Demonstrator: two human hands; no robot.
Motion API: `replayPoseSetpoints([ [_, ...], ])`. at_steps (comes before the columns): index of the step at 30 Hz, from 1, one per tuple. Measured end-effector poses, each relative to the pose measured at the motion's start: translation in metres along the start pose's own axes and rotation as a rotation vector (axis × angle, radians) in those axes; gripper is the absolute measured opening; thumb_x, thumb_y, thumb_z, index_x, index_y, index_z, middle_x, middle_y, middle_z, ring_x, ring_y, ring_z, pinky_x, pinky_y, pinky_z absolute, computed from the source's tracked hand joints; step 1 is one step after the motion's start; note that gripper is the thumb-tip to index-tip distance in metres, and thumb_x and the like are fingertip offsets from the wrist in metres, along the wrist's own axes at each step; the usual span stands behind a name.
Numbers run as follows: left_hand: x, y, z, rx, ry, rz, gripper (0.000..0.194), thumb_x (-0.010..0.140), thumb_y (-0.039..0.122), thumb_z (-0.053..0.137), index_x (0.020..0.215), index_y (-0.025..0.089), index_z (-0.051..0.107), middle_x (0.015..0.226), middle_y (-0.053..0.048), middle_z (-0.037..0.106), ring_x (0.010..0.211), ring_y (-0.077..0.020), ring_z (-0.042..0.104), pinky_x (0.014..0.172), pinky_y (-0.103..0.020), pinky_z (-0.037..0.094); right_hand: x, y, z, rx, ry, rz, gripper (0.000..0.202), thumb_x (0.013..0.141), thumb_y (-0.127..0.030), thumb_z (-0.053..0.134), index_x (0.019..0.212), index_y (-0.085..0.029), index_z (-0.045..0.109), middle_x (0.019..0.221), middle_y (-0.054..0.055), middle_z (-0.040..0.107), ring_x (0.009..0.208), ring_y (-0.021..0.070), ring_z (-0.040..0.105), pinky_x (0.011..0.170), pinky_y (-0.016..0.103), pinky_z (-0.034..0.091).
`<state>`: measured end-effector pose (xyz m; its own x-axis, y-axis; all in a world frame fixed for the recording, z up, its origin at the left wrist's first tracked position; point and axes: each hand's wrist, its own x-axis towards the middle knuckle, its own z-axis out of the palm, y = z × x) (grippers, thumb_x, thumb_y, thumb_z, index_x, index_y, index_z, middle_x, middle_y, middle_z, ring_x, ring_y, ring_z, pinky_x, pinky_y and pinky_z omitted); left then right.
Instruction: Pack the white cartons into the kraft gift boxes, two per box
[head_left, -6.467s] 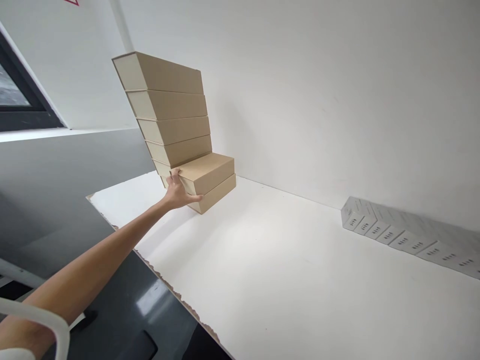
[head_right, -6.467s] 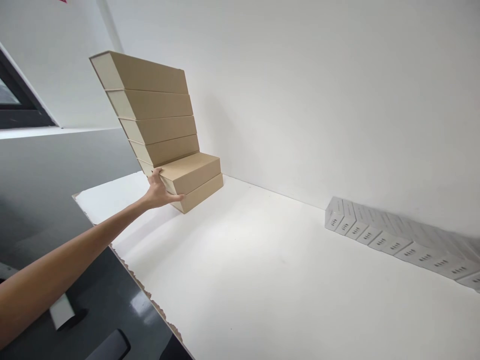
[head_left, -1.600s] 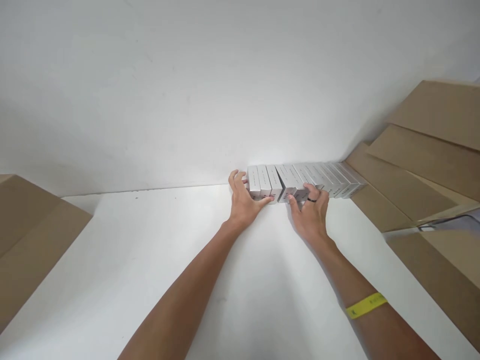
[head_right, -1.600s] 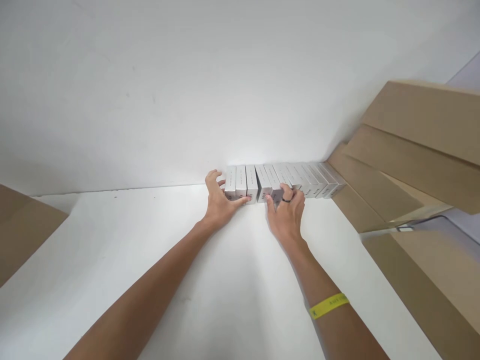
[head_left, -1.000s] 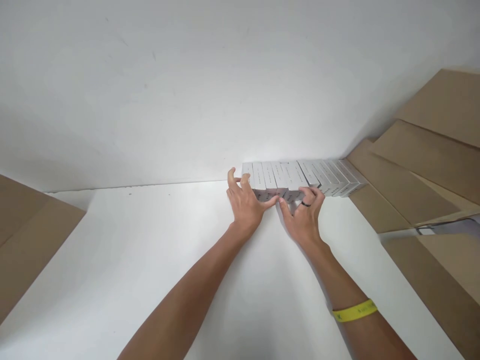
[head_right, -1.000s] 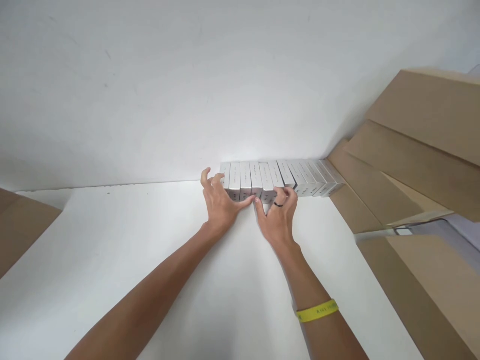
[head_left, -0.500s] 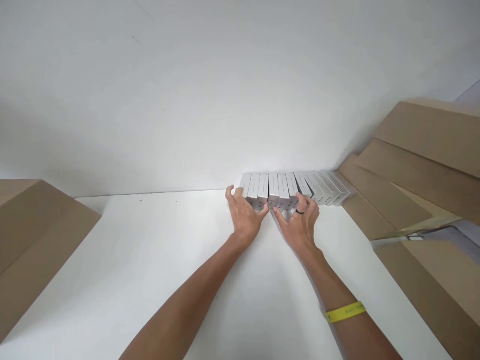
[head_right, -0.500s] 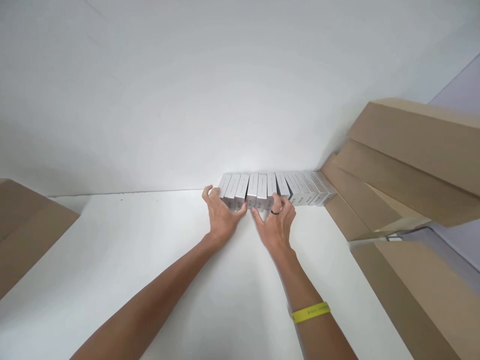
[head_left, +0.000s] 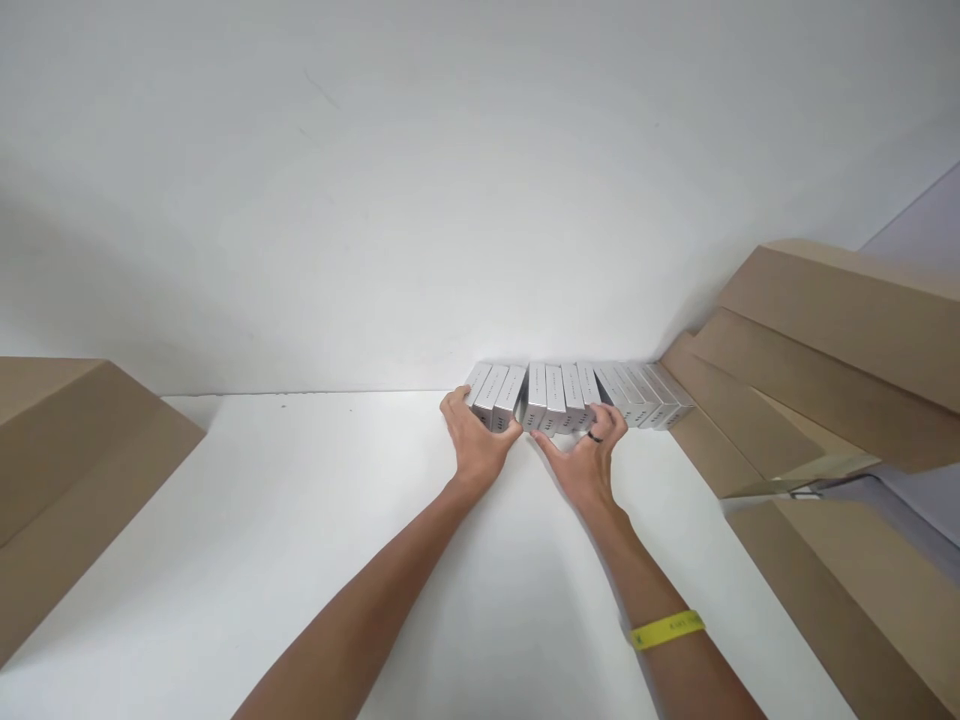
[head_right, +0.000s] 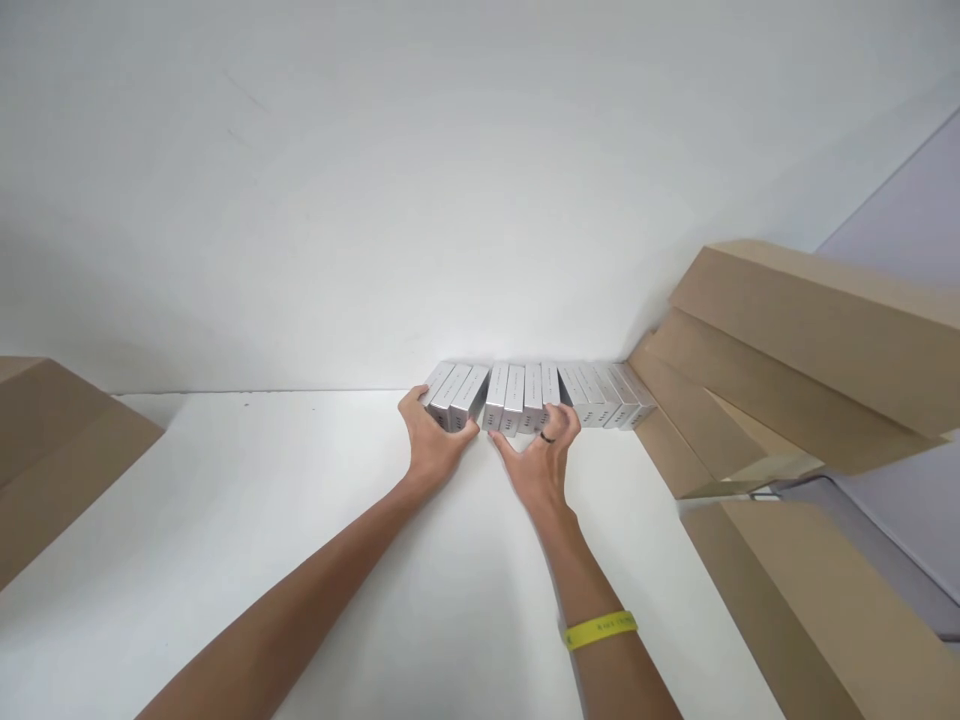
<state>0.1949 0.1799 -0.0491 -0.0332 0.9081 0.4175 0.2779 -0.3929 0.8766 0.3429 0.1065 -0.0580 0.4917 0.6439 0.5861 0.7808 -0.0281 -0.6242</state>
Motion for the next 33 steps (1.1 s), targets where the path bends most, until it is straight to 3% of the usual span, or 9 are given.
replayPoseSetpoints([
  [5, 0.0, 0.008, 0.003, 0.131, 0.098, -0.08, 0.088, 0.068, 0.021, 0.084, 0.134, 0.023, 0.027, 0.137, -0.015, 0.035, 0.139, -0.0362, 0.039, 0.113, -0.058, 0.04, 0.003, -0.002, -0.003, 0.064, -0.121, 0.137, 0.084, 0.084, -0.067, 0.065, 0.148, -0.028, 0.026, 0.156, 0.016, 0.019, 0.133, 0.0312, 0.045, 0.104, 0.053, 0.05],
  [9, -0.001, 0.013, 0.009, 0.217, 0.105, -0.077, 0.103, 0.059, 0.034, 0.094, 0.135, 0.023, 0.024, 0.15, -0.019, 0.027, 0.147, -0.0414, 0.03, 0.12, -0.062, 0.029, 0.007, -0.005, -0.008, 0.083, -0.213, 0.222, 0.075, 0.09, -0.062, 0.062, 0.151, -0.031, 0.031, 0.154, 0.014, 0.032, 0.135, 0.0341, 0.046, 0.104, 0.056, 0.049],
  [14, -0.003, 0.017, 0.017, 0.313, 0.091, -0.085, 0.114, 0.054, 0.04, 0.098, 0.137, 0.022, 0.022, 0.157, -0.025, 0.019, 0.147, -0.0455, 0.029, 0.119, -0.064, 0.027, 0.009, -0.008, -0.009, 0.071, -0.238, 0.263, 0.084, 0.083, -0.065, 0.068, 0.152, -0.035, 0.03, 0.157, 0.012, 0.03, 0.141, 0.0343, 0.042, 0.108, 0.053, 0.047],
  [21, -0.003, 0.021, 0.014, 0.371, 0.121, -0.131, 0.111, 0.059, 0.039, 0.094, 0.139, 0.023, 0.02, 0.158, -0.025, 0.018, 0.147, -0.0456, 0.031, 0.118, -0.062, 0.029, 0.01, -0.006, -0.006, 0.009, -0.163, 0.264, 0.075, 0.09, -0.054, 0.067, 0.151, -0.025, 0.034, 0.15, 0.014, 0.04, 0.128, 0.0325, 0.051, 0.101, 0.054, 0.051],
  [26, -0.001, 0.021, 0.007, 0.396, 0.161, -0.185, 0.106, 0.064, 0.034, 0.088, 0.141, 0.022, 0.015, 0.161, -0.027, 0.01, 0.148, -0.0473, 0.029, 0.118, -0.063, 0.03, 0.007, 0.001, 0.001, -0.035, -0.104, 0.209, 0.071, 0.092, -0.051, 0.063, 0.151, -0.024, 0.033, 0.149, 0.014, 0.041, 0.126, 0.0312, 0.051, 0.102, 0.053, 0.05],
  [30, -0.004, 0.026, 0.019, 0.406, 0.166, -0.177, 0.108, 0.062, 0.031, 0.089, 0.14, 0.022, 0.014, 0.16, -0.028, 0.008, 0.151, -0.0483, 0.022, 0.121, -0.062, 0.026, 0.006, 0.005, 0.007, -0.095, -0.052, 0.136, 0.085, 0.084, -0.06, 0.068, 0.149, -0.023, 0.03, 0.15, 0.017, 0.035, 0.13, 0.0346, 0.047, 0.103, 0.055, 0.048],
  [33, -0.007, 0.031, 0.033, 0.399, 0.175, -0.171, 0.113, 0.058, 0.035, 0.093, 0.139, 0.022, 0.014, 0.158, -0.027, 0.01, 0.15, -0.0488, 0.022, 0.121, -0.062, 0.025, 0.006, 0.006, 0.01, -0.178, 0.044, 0.088, 0.084, 0.083, -0.066, 0.066, 0.143, -0.019, 0.031, 0.148, 0.02, 0.033, 0.135, 0.0393, 0.039, 0.109, 0.063, 0.038],
])
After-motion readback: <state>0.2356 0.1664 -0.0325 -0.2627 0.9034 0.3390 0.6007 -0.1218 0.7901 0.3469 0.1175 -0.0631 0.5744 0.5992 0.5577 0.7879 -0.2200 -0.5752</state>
